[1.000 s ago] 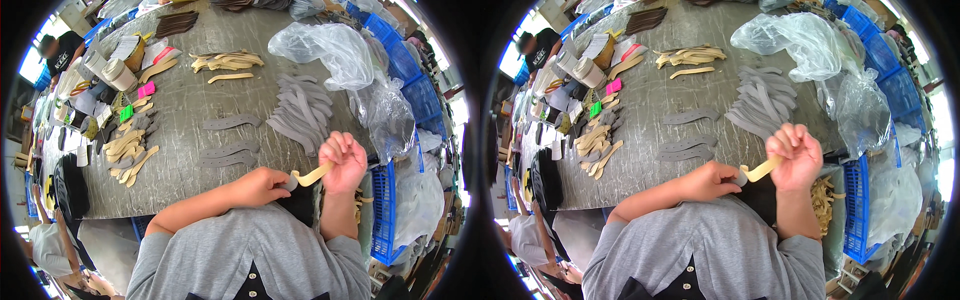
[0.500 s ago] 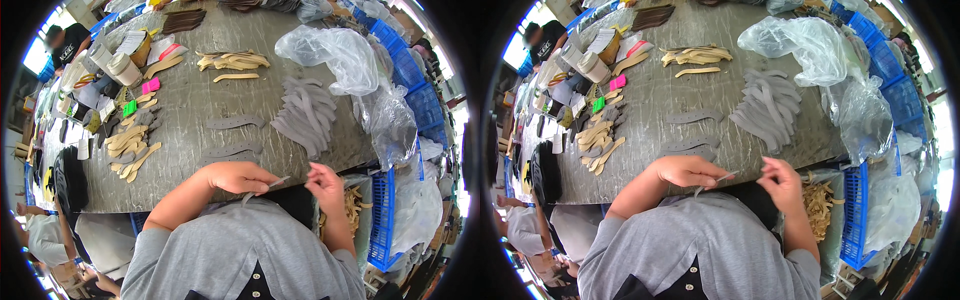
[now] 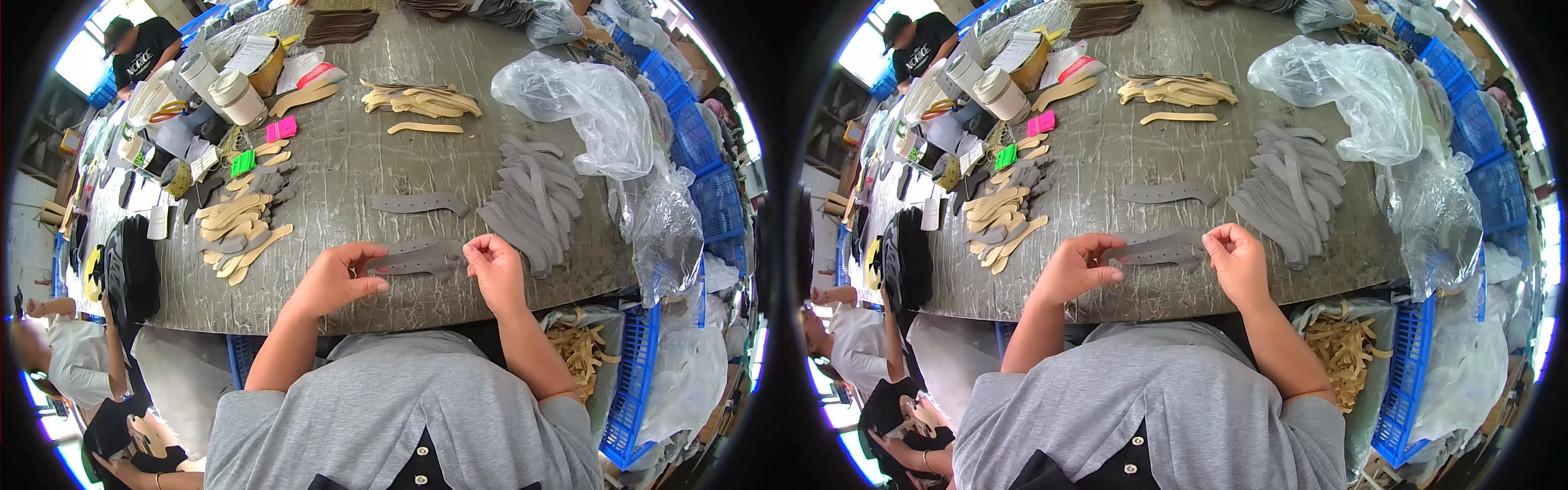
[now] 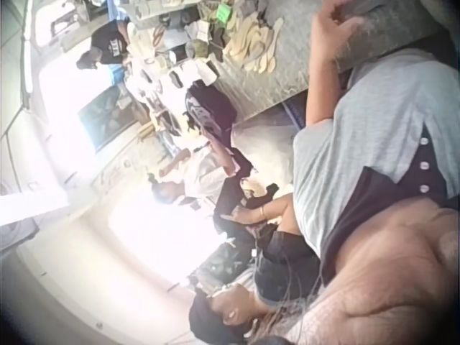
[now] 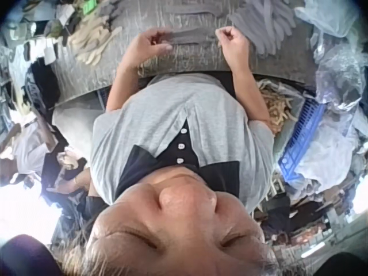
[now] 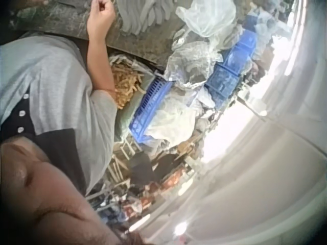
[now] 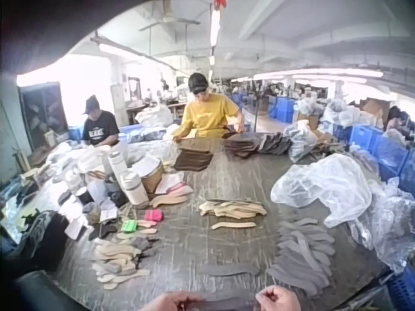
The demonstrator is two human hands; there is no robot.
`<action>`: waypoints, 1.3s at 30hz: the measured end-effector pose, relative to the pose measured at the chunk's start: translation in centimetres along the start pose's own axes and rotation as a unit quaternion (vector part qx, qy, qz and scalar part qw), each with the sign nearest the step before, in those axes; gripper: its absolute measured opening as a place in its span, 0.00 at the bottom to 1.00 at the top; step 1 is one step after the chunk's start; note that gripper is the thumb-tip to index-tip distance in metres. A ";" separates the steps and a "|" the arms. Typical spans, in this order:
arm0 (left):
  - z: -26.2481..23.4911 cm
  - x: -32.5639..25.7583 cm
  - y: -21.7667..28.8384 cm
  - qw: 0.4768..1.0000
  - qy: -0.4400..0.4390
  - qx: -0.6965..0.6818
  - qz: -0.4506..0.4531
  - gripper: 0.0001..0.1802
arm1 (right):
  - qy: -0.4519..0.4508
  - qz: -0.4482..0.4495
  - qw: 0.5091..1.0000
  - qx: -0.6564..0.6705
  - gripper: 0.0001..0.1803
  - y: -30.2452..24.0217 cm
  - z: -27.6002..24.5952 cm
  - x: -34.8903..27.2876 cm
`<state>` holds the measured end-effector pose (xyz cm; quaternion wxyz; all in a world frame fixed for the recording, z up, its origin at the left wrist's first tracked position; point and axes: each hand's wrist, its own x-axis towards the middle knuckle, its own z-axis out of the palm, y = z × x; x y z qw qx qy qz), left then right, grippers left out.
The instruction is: The person assembles shoe components at a workbench in a factory setting. They pick up a grey strap and a beige insole, align the strap over the insole, and press them together. This process is repeated for multiple pairs of components, with the finished assemblies placed on the table.
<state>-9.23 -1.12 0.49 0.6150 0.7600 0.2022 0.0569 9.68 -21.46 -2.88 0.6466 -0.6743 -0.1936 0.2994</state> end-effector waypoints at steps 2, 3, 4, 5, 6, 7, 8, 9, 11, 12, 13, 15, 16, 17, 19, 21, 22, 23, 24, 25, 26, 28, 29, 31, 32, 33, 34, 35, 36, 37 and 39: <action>0.5 -0.1 -0.1 0.996 0.061 0.024 -0.063 0.13 | -0.005 0.011 1.000 0.001 0.05 0.1 0.2 0.5; 0.3 0.0 -0.4 0.994 0.079 0.026 -0.064 0.12 | -0.008 0.016 1.000 0.001 0.05 0.1 0.3 0.7; 0.1 0.2 -1.0 0.993 0.096 0.027 -0.065 0.12 | -0.010 0.017 1.000 0.004 0.05 0.1 0.3 0.9; 0.0 0.5 -1.6 0.991 0.114 0.029 -0.066 0.11 | -0.012 0.017 1.000 0.006 0.05 0.1 0.4 1.0; 0.0 0.6 -1.9 0.990 0.128 0.037 -0.048 0.10 | -0.014 0.017 1.000 0.008 0.05 0.1 0.4 1.2; 0.1 0.8 -2.2 0.988 0.143 0.045 -0.030 0.09 | -0.014 0.018 1.000 0.004 0.05 0.2 0.4 1.4; 0.2 1.0 -2.2 0.986 0.158 0.054 -0.013 0.08 | -0.013 0.019 1.000 0.001 0.05 0.5 0.4 1.6; 0.3 1.1 -2.0 0.984 0.168 0.041 -0.041 0.08 | -0.013 0.021 1.000 -0.003 0.06 0.6 0.3 1.7; 0.3 1.4 -1.4 0.977 0.188 0.017 -0.096 0.08 | -0.031 0.037 0.999 0.011 0.04 0.8 0.2 1.9; 0.3 1.6 -1.4 0.976 0.194 0.011 -0.096 0.09 | -0.041 0.045 0.998 0.019 0.04 0.8 0.2 2.0; 0.3 1.7 -1.6 0.975 0.200 0.004 -0.095 0.10 | -0.031 0.038 0.999 0.014 0.05 0.9 0.4 2.1; 0.1 1.9 -1.8 0.975 0.200 0.002 -0.098 0.11 | -0.011 0.024 1.000 0.003 0.07 1.0 0.8 2.2; 0.0 2.0 -1.8 0.976 0.195 0.007 -0.102 0.11 | -0.018 0.022 1.000 0.002 0.08 1.1 0.8 2.3; -0.2 2.1 -1.9 0.976 0.190 0.011 -0.106 0.11 | -0.025 0.021 0.999 0.000 0.09 1.4 0.7 2.4; -0.2 2.2 -2.2 0.978 0.185 0.029 -0.091 0.11 | -0.036 0.020 0.999 0.007 0.10 1.6 0.4 2.5; -0.3 2.3 -2.4 0.978 0.186 0.025 -0.088 0.11 | -0.046 0.021 0.998 0.027 0.10 1.6 0.2 2.7; -0.4 2.3 -2.5 0.978 0.188 0.012 -0.092 0.10 | -0.052 0.015 0.998 0.032 0.10 1.5 0.1 2.7; -0.4 2.4 -2.5 0.977 0.190 -0.002 -0.096 0.10 | -0.057 0.010 0.998 0.038 0.10 1.4 0.0 2.7; -0.6 2.4 -2.4 0.978 0.186 -0.010 -0.100 0.09 | -0.063 0.004 0.997 0.044 0.10 1.3 0.0 2.7; -0.7 2.5 -2.1 0.978 0.181 -0.019 -0.103 0.09 | -0.066 0.004 0.997 0.045 0.10 1.2 0.0 2.7; -0.8 2.5 -2.0 0.978 0.176 -0.028 -0.105 0.08 | -0.069 0.002 0.997 0.047 0.09 1.1 0.1 2.7; -0.9 2.5 -2.2 0.980 0.169 -0.029 -0.103 0.08 | -0.073 0.002 0.996 0.049 0.09 1.1 0.1 2.7; -1.0 2.5 -2.4 0.981 0.165 -0.031 -0.102 0.07 | -0.072 0.004 0.996 0.048 0.09 1.2 0.1 2.8; -0.9 2.7 -2.8 0.982 0.156 -0.002 -0.104 0.07 | -0.070 0.009 0.997 0.041 0.09 1.4 0.1 2.9; -0.9 2.7 -2.8 0.983 0.152 0.013 -0.105 0.07 | -0.068 0.013 0.997 0.033 0.09 1.5 0.1 2.9; -0.9 2.7 -2.7 0.982 0.149 0.038 -0.108 0.08 | -0.065 0.016 0.997 0.026 0.09 1.6 0.1 2.9; -0.9 2.8 -2.4 0.981 0.146 0.062 -0.111 0.08 | -0.057 0.009 0.998 0.001 0.09 1.9 0.0 3.1; -0.8 2.9 -2.3 0.979 0.143 0.087 -0.113 0.08 | -0.049 0.002 0.998 -0.025 0.09 2.4 0.0 3.3; -0.7 3.1 -2.5 0.978 0.145 0.103 -0.105 0.08 | -0.040 -0.004 0.998 -0.050 0.09 2.8 0.0 3.4; -0.5 3.3 -3.0 0.977 0.147 0.119 -0.097 0.08 | -0.037 -0.008 0.997 -0.074 0.09 3.1 0.0 3.6; -0.3 3.6 -3.5 0.975 0.148 0.138 -0.096 0.09 | -0.032 -0.017 0.992 -0.120 0.09 3.3 0.2 3.8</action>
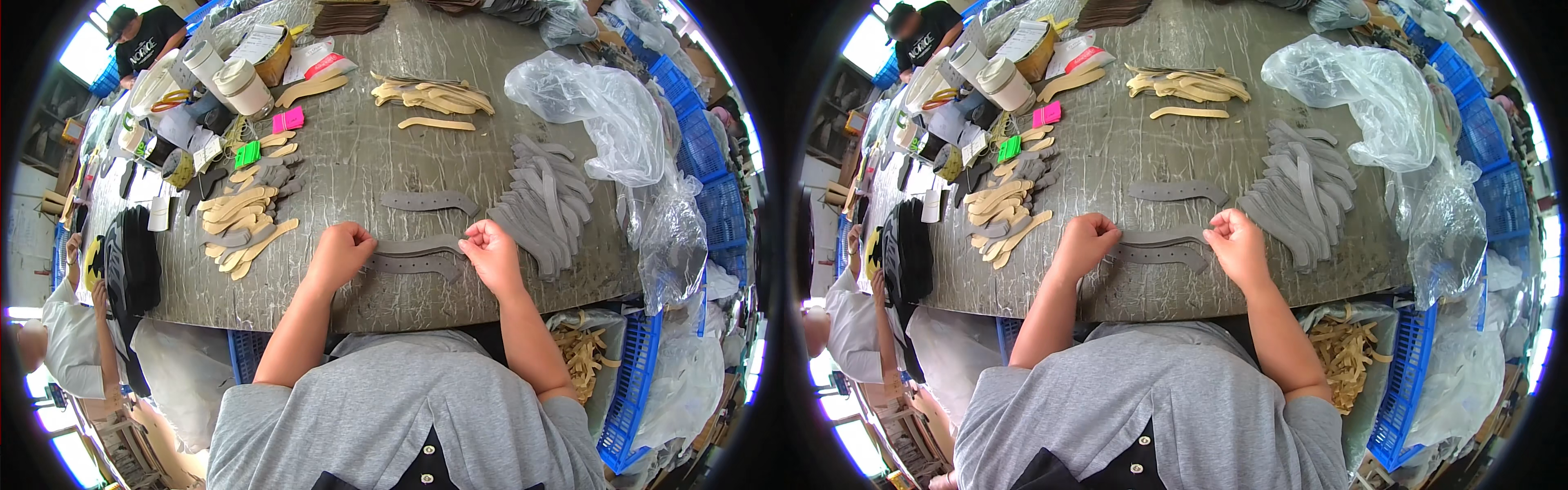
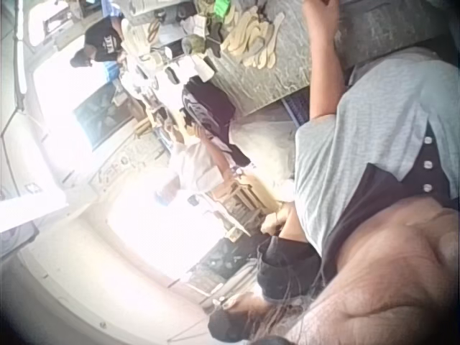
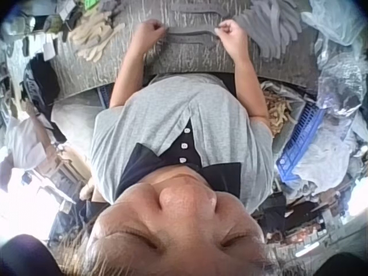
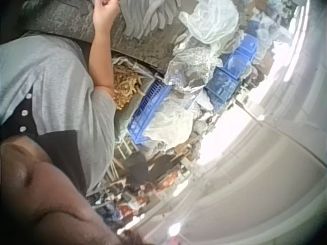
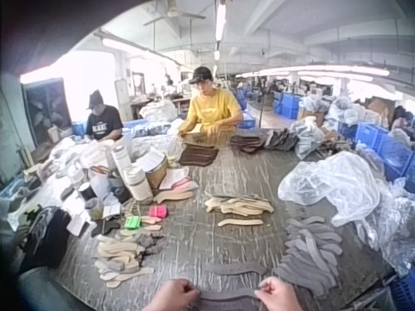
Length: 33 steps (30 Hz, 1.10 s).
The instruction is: The person assembles shoe components at a workbench in a factory setting. They pick up a grey strap and a beige insole, align the strap over the insole, and press them together. This process is repeated for multiple pairs of components, with the finished assemblies placed on the table.
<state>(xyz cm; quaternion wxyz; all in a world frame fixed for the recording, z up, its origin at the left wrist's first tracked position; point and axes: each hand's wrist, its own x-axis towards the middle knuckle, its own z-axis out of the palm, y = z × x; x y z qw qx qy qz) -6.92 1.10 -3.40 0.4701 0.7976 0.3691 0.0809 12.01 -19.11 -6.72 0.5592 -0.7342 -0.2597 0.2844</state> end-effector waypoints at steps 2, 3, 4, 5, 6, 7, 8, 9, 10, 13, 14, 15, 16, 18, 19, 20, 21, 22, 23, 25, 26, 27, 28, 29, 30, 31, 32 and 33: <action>0.1 0.1 0.0 1.000 -0.005 0.007 -0.015 0.09 | -0.006 0.019 1.000 -0.003 0.09 -0.2 0.0 0.1; 0.1 0.1 0.1 1.000 -0.012 0.005 -0.027 0.09 | -0.009 0.029 1.000 -0.005 0.09 -0.4 0.0 0.2; 0.0 0.0 0.4 0.999 -0.019 0.003 -0.039 0.09 | -0.009 0.032 0.999 -0.007 0.10 -0.3 -0.1 0.2; 0.0 0.0 0.5 0.998 -0.026 0.002 -0.051 0.09 | -0.009 0.036 0.999 -0.008 0.10 -0.3 -0.1 0.3; 0.0 0.0 0.4 0.998 -0.028 0.001 -0.050 0.09 | -0.010 0.040 0.999 -0.009 0.10 -0.3 -0.2 0.3; 0.0 0.0 0.3 0.998 -0.030 0.001 -0.050 0.09 | -0.010 0.042 0.999 -0.011 0.10 -0.3 -0.1 0.2; 0.0 0.1 0.2 0.998 -0.032 0.000 -0.050 0.10 | -0.009 0.044 0.999 -0.013 0.10 -0.3 -0.1 0.2; 0.0 0.1 0.3 0.998 -0.034 0.001 -0.050 0.10 | -0.009 0.046 0.999 -0.016 0.10 -0.4 -0.1 0.2; 0.0 0.1 0.4 0.998 -0.035 0.002 -0.049 0.10 | -0.011 0.048 0.999 -0.015 0.10 -0.5 -0.1 0.2; -0.2 -0.1 0.7 0.998 -0.038 0.008 -0.053 0.10 | -0.014 0.049 0.998 -0.023 0.10 -0.6 -0.1 0.3; -0.2 -0.1 0.8 0.998 -0.040 0.010 -0.054 0.10 | -0.014 0.046 0.998 -0.031 0.10 -0.5 -0.1 0.3; -0.1 0.0 0.8 0.998 -0.041 0.008 -0.053 0.09 | -0.013 0.042 0.998 -0.040 0.10 -0.4 -0.1 0.2; -0.1 0.0 0.6 0.998 -0.043 0.005 -0.052 0.09 | -0.005 0.032 0.998 -0.053 0.10 -0.2 -0.1 0.2; 0.0 0.1 0.5 0.998 -0.044 0.004 -0.050 0.09 | 0.012 0.011 0.997 -0.080 0.10 -0.1 0.2 0.1; 0.0 0.1 0.5 0.998 -0.045 0.004 -0.048 0.09 | 0.013 -0.009 0.993 -0.116 0.10 -0.2 0.3 0.0; -0.1 0.1 0.4 0.998 -0.044 0.004 -0.048 0.09 | 0.012 -0.030 0.988 -0.152 0.10 -0.7 0.5 -0.2; -0.1 0.1 0.4 0.998 -0.044 0.005 -0.049 0.09 | 0.011 -0.051 0.981 -0.187 0.10 -1.2 0.7 -0.3; -0.1 0.0 0.4 0.998 -0.044 0.006 -0.051 0.09 | 0.028 -0.078 0.963 -0.255 0.10 -1.9 0.9 -0.7; -0.2 0.1 0.5 0.998 -0.045 0.006 -0.051 0.09 | 0.047 -0.104 0.940 -0.321 0.10 -2.6 1.0 -1.1; -0.1 0.1 0.3 0.998 -0.045 0.002 -0.049 0.09 | 0.049 -0.180 0.908 -0.376 0.12 -2.7 1.2 -1.3; -0.1 0.1 0.3 0.998 -0.047 0.000 -0.047 0.09 | 0.033 -0.229 0.902 -0.365 0.13 -2.2 1.3 -1.2; -0.1 0.1 0.5 0.998 -0.048 0.002 -0.049 0.09 | 0.017 -0.277 0.894 -0.353 0.16 -1.9 1.4 -1.2; -0.2 0.1 0.8 0.997 -0.049 0.003 -0.051 0.09 | -0.015 -0.308 0.881 -0.360 0.18 -1.7 1.5 -1.3; -0.2 0.0 0.9 0.997 -0.049 0.004 -0.055 0.09 | -0.049 -0.338 0.866 -0.366 0.20 -1.8 1.8 -1.4; -0.2 0.0 0.9 0.997 -0.049 0.006 -0.056 0.09 | -0.083 -0.368 0.849 -0.370 0.23 -1.8 2.0 -1.5; -0.2 0.1 1.0 0.997 -0.049 0.007 -0.057 0.09 | -0.096 -0.359 0.842 -0.390 0.26 -2.0 1.9 -1.5; -0.2 0.1 0.9 0.997 -0.049 0.010 -0.059 0.09 | -0.108 -0.358 0.838 -0.398 0.27 -2.3 2.0 -1.5; -0.2 0.0 0.9 0.997 -0.047 0.010 -0.058 0.09 | -0.119 -0.357 0.833 -0.406 0.27 -2.6 2.0 -1.4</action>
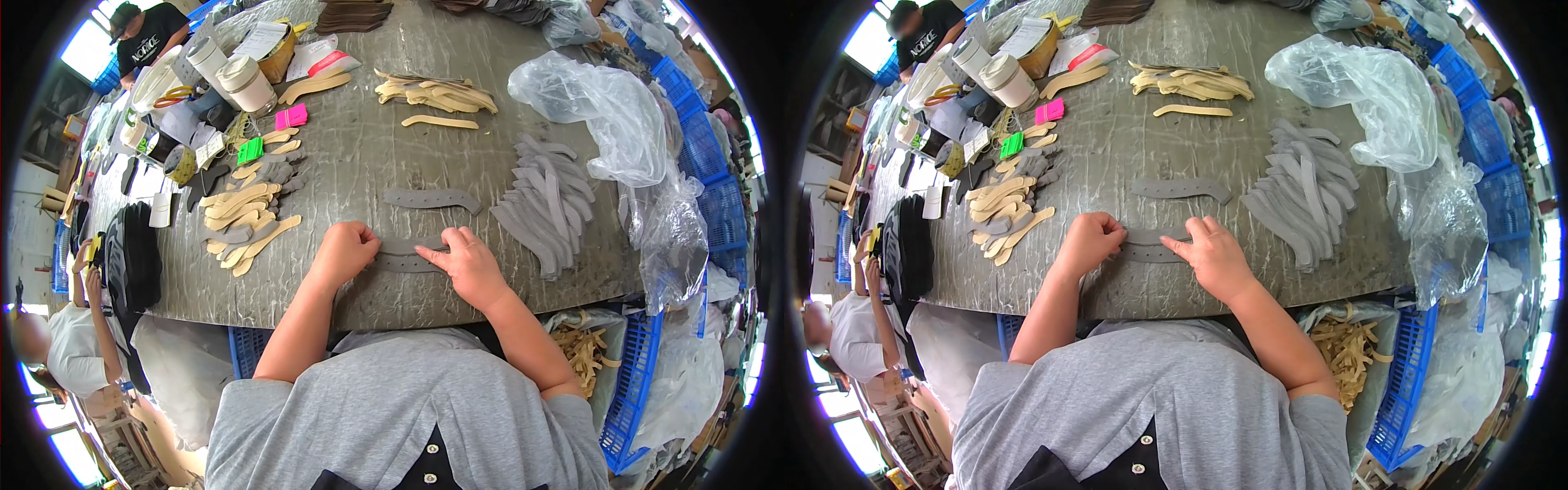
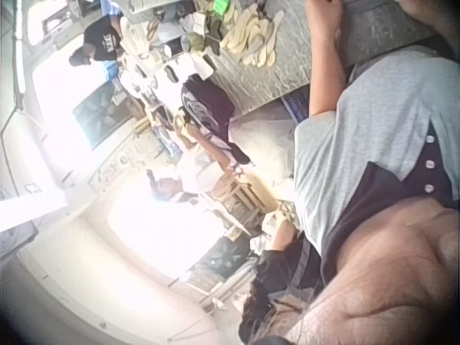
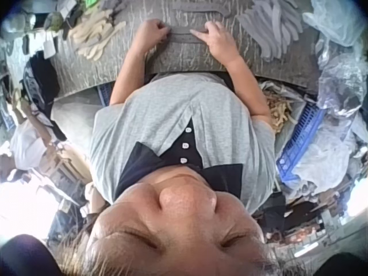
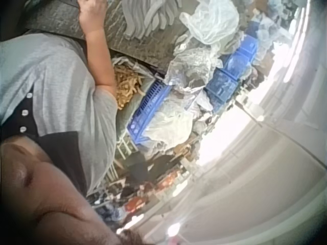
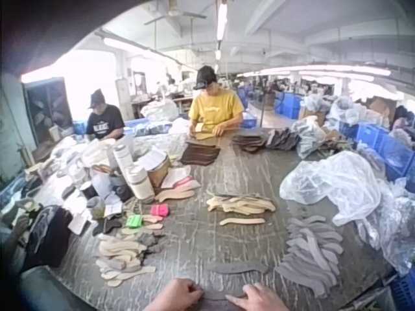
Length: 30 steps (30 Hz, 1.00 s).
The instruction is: The person assembles shoe components at a workbench in a factory setting. They pick up a grey strap and a beige insole, align the strap over the insole, and press them together. This process is repeated for multiple pairs of components, with the finished assemblies placed on the table.
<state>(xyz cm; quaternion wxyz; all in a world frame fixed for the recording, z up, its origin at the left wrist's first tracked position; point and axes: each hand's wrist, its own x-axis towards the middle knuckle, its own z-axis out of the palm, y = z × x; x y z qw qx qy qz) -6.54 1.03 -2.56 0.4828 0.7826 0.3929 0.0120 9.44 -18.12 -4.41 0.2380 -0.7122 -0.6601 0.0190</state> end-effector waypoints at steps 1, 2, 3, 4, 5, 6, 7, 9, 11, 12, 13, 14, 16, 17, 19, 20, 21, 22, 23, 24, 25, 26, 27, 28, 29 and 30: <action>0.0 0.0 -0.1 1.000 0.002 0.000 0.001 0.09 | -0.013 -0.004 1.000 -0.005 0.27 -0.1 -0.2 0.2; 0.1 0.1 -0.1 1.000 0.003 0.000 0.005 0.09 | -0.026 -0.009 0.999 -0.021 0.28 -0.3 -0.4 0.4; 0.1 0.1 -0.1 1.000 0.002 0.000 0.007 0.09 | -0.038 -0.014 0.999 -0.036 0.29 -0.5 -0.6 0.6; 0.1 0.1 -0.2 1.000 0.002 0.000 0.010 0.09 | -0.051 -0.019 0.997 -0.052 0.29 -0.7 -0.6 0.7; 0.1 0.0 -0.2 1.000 0.001 0.000 0.012 0.10 | -0.064 -0.014 0.996 -0.059 0.30 -0.7 -0.6 0.8; 0.3 0.1 -0.4 1.000 0.005 0.008 0.022 0.09 | -0.078 -0.010 0.995 -0.066 0.30 -0.7 -0.6 0.9; 0.5 0.3 -0.7 0.999 0.008 0.017 0.032 0.09 | -0.091 -0.005 0.993 -0.073 0.30 -0.8 -0.6 0.9; 0.7 0.5 -1.1 0.996 0.023 0.055 0.059 0.09 | -0.102 0.014 0.992 -0.078 0.30 -1.5 -0.7 1.3; 1.0 0.6 -1.0 0.988 0.044 0.113 0.098 0.09 | -0.107 0.024 0.991 -0.082 0.30 -1.9 -0.7 1.5; 1.0 0.6 -0.9 0.986 0.046 0.122 0.102 0.09 | -0.106 0.025 0.991 -0.083 0.29 -1.9 -0.6 1.6; 1.0 0.5 -0.8 0.985 0.049 0.132 0.105 0.09 | -0.106 0.027 0.990 -0.085 0.29 -1.8 -0.4 1.6; 0.9 0.4 -0.6 0.983 0.053 0.141 0.109 0.08 | -0.100 0.031 0.993 -0.063 0.28 -1.5 -0.3 1.6; 1.0 0.3 -1.1 0.981 0.067 0.129 0.125 0.09 | -0.088 0.039 0.995 -0.018 0.25 -0.6 -0.1 1.5; 1.0 0.3 -1.3 0.981 0.075 0.123 0.134 0.10 | -0.038 0.047 0.998 -0.008 0.24 -0.5 0.1 1.5; 0.9 -0.2 -1.5 0.979 0.100 0.072 0.161 0.08 | 0.063 0.060 0.996 0.012 0.20 -0.4 0.2 1.7; 1.0 -0.5 -1.6 0.978 0.110 0.045 0.171 0.07 | 0.108 0.054 0.993 -0.008 0.15 -1.0 -0.4 2.0; 1.0 -0.6 -1.6 0.983 0.104 0.000 0.151 0.05 | 0.117 0.057 0.992 0.004 0.14 -1.2 -0.5 2.2; 1.0 -0.8 -1.4 0.986 0.097 -0.046 0.131 0.04 | 0.125 0.061 0.990 0.016 0.13 -1.3 -0.5 2.4; 1.0 -0.9 -1.3 0.985 0.090 -0.092 0.113 0.03 | 0.135 0.064 0.988 0.027 0.11 -1.3 -0.6 2.5; 1.0 -0.8 -1.4 0.985 0.086 -0.102 0.112 0.03 | 0.123 0.075 0.988 0.053 0.10 -1.2 -0.3 2.4; 1.0 -0.7 -1.6 0.984 0.082 -0.112 0.111 0.04 | 0.111 0.085 0.987 0.079 0.10 -1.0 0.2 2.2; 1.0 -0.7 -1.6 0.983 0.078 -0.122 0.109 0.06 | 0.098 0.095 0.985 0.106 0.09 -1.1 0.3 2.2; 1.0 -0.8 -1.4 0.978 0.077 -0.159 0.113 0.08 | 0.098 0.103 0.982 0.123 0.08 -1.2 0.3 2.2; 1.0 -0.9 -1.2 0.970 0.075 -0.196 0.118 0.10 | 0.099 0.113 0.979 0.140 0.08 -1.3 0.2 2.1; 1.0 -1.1 -0.8 0.962 0.072 -0.234 0.122 0.12 | 0.098 0.123 0.975 0.158 0.07 -1.5 -0.1 2.0; 0.9 -1.3 -0.3 0.961 0.053 -0.247 0.111 0.13 | 0.094 0.134 0.969 0.183 0.06 -1.6 -0.4 2.0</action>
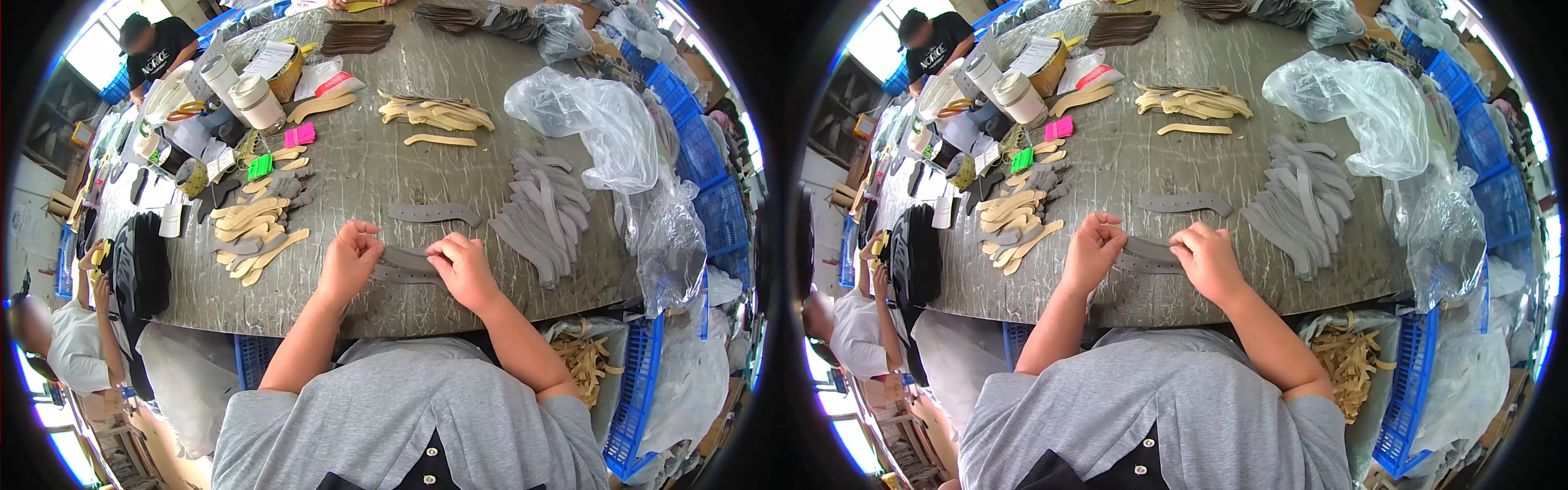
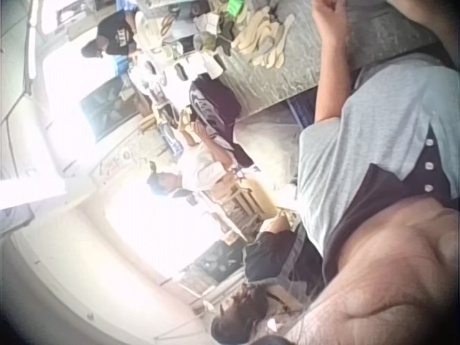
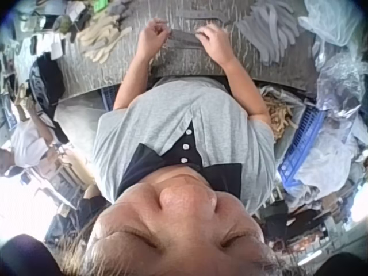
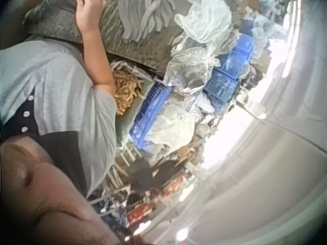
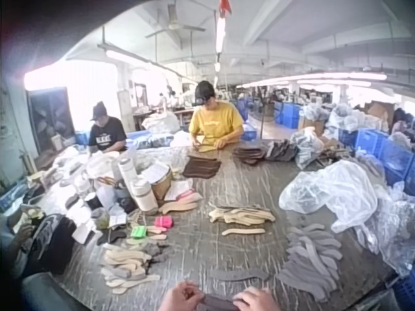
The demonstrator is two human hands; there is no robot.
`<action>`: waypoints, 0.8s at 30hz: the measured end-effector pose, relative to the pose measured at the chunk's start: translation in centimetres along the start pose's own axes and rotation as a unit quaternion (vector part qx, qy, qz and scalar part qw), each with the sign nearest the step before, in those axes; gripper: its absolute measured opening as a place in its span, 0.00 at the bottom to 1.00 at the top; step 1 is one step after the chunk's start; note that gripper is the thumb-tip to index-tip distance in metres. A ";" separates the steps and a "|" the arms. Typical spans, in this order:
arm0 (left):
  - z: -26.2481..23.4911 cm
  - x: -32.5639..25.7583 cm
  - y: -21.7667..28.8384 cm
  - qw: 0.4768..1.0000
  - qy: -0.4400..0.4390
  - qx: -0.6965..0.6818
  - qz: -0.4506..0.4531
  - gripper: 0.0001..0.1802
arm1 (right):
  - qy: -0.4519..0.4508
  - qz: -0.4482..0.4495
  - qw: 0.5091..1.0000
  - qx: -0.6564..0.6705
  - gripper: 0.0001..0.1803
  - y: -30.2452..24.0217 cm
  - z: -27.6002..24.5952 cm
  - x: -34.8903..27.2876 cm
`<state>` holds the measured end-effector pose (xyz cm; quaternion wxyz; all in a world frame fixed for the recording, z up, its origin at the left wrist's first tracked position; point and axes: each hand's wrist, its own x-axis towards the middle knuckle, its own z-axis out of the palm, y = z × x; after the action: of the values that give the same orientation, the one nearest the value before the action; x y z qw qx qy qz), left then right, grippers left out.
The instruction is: The person assembles shoe components at a workbench in a factory setting. They pick up a grey strap and a beige insole, align the strap over the insole, and press them together. This process is repeated for multiple pairs of components, with the finished assemblies placed on the table.
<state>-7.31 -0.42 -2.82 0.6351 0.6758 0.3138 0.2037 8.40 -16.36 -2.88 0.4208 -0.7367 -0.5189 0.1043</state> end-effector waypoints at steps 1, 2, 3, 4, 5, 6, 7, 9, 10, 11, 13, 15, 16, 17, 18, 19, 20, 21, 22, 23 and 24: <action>0.1 -0.1 0.6 1.000 -0.014 -0.014 -0.016 0.14 | -0.004 0.015 1.000 0.024 0.05 -0.1 -0.6 -0.1; 0.1 -0.3 1.0 0.999 -0.028 -0.028 -0.032 0.15 | -0.008 0.029 0.998 0.049 0.04 -0.2 -1.3 -0.2; 0.2 -0.3 1.2 0.998 -0.019 -0.043 -0.034 0.15 | 0.009 0.026 0.999 0.041 0.04 -0.3 -2.2 -0.3; 0.1 -0.4 1.4 0.998 -0.010 -0.058 -0.036 0.15 | 0.027 0.022 0.999 0.032 0.03 -0.3 -3.4 -0.5; 0.3 -0.4 1.5 0.997 -0.005 -0.075 -0.036 0.16 | 0.047 0.019 0.999 0.020 0.03 0.1 -4.6 -0.8; 0.3 -0.3 1.6 0.997 -0.002 -0.074 -0.035 0.14 | 0.063 0.035 0.997 0.005 0.03 0.7 -5.8 -1.1; 0.0 -0.3 1.6 0.997 0.000 -0.073 -0.034 0.13 | 0.080 0.050 0.996 -0.010 0.03 1.4 -7.1 -1.5; -0.1 -0.2 1.3 0.998 -0.015 -0.057 -0.030 0.11 | 0.099 0.116 0.988 0.021 0.01 2.7 -9.3 -2.5; -0.1 -0.1 1.0 0.998 -0.029 -0.041 -0.027 0.11 | 0.107 0.127 0.986 0.023 0.01 3.0 -9.9 -2.9; -0.1 -0.2 0.9 0.999 -0.040 -0.021 -0.024 0.10 | 0.113 0.136 0.984 0.029 0.01 3.1 -10.1 -3.1; 0.8 0.0 1.1 0.996 -0.084 -0.020 -0.033 0.13 | 0.108 0.132 0.984 0.057 0.01 2.8 -9.9 -3.3; 2.6 -0.4 2.2 0.992 -0.114 -0.047 -0.037 0.14 | 0.094 0.126 0.983 0.092 0.01 1.7 -8.4 -3.1; 3.7 -0.5 2.3 0.988 -0.111 -0.105 -0.020 0.15 | 0.086 0.103 0.986 0.095 0.02 1.1 -7.5 -3.0; 4.4 -0.5 2.9 0.989 -0.117 -0.091 -0.027 0.14 | 0.080 0.080 0.989 0.099 0.02 0.4 -6.6 -2.9; 4.8 -0.3 3.8 0.989 -0.123 -0.077 -0.033 0.13 | 0.066 0.069 0.989 0.114 0.03 -0.5 -6.1 -2.7; 5.1 -0.2 4.4 0.989 -0.128 -0.064 -0.039 0.12 | 0.051 0.058 0.989 0.128 0.03 -1.2 -5.6 -2.6; 5.3 0.1 4.5 0.993 -0.098 -0.015 -0.060 0.09 | 0.051 0.057 0.988 0.131 0.05 -1.3 -4.9 -2.7; 5.2 0.1 4.6 0.994 -0.094 -0.013 -0.047 0.08 | 0.050 0.067 0.985 0.154 0.05 -1.5 -4.5 -2.7; 5.1 0.1 4.7 0.995 -0.089 -0.011 -0.035 0.07 | 0.048 0.077 0.980 0.178 0.06 -1.9 -4.3 -2.6; 5.2 0.1 4.7 0.996 -0.086 -0.010 -0.022 0.06 | 0.047 0.088 0.975 0.200 0.06 -2.2 -4.1 -2.6; 5.3 -0.1 4.8 0.997 -0.081 -0.006 -0.002 0.06 | 0.039 0.096 0.971 0.215 0.07 -2.4 -4.0 -2.7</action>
<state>-3.06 -4.36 1.34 0.6627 0.6857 0.2616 0.1491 7.97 -20.46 0.62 0.5773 -0.6787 -0.3943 0.2250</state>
